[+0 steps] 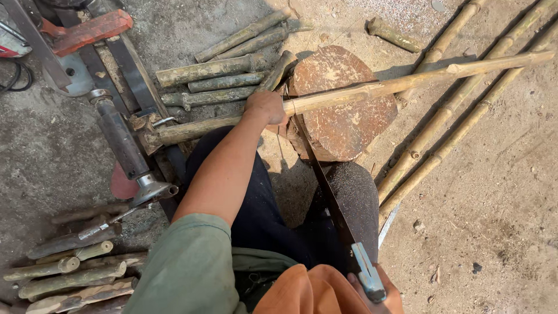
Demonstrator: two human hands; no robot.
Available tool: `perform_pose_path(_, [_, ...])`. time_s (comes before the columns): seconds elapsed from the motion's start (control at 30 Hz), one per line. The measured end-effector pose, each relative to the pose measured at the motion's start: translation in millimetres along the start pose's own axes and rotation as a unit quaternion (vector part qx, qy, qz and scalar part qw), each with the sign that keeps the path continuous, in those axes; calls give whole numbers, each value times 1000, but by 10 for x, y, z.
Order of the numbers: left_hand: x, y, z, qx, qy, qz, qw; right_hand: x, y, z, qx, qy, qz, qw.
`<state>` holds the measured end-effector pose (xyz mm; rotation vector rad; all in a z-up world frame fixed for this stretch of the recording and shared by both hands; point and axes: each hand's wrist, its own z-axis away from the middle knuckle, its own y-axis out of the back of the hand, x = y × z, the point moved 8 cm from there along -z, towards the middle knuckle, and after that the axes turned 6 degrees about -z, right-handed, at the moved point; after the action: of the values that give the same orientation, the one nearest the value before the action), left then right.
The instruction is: The person uses a hand saw to cut bamboo sticks into smaller pieces on a wooden block. The person holds the bamboo with one hand and saws with the other, then places the cut pieces aside.
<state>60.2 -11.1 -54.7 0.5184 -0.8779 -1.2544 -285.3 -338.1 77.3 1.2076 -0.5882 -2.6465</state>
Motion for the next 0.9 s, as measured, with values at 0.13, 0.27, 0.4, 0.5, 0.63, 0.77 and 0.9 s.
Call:
perform_pose_path(0.13, [49, 119, 68, 12, -2, -4, 1000, -552, -680, -791, -28, 37, 5, 999])
perform_pose_path(0.27, [45, 162, 76, 27, 13, 4, 1000, -1490, -1314, -1258, -55, 119, 41, 991])
perform_pose_path(0.4, [54, 43, -32, 45, 0, -24, 999, -991, -976, -757, -69, 73, 8, 995])
perform_pose_path(0.5, [79, 43, -82, 52, -14, -18, 998, -337, -300, -217, 7, 56, 125, 991])
perform_pose_path(0.63, [75, 71, -71, 3, -16, -19, 1000, -237, -182, -354, 13, 107, 116, 987])
perform_pose_path(0.77, [69, 28, -134, 20, -24, -30, 999, -954, -1067, -1215, -50, 138, 34, 989])
perform_pose_path(0.9, [54, 48, -13, 65, -2, -9, 998, -1552, -1235, -1134, -20, 329, 49, 943])
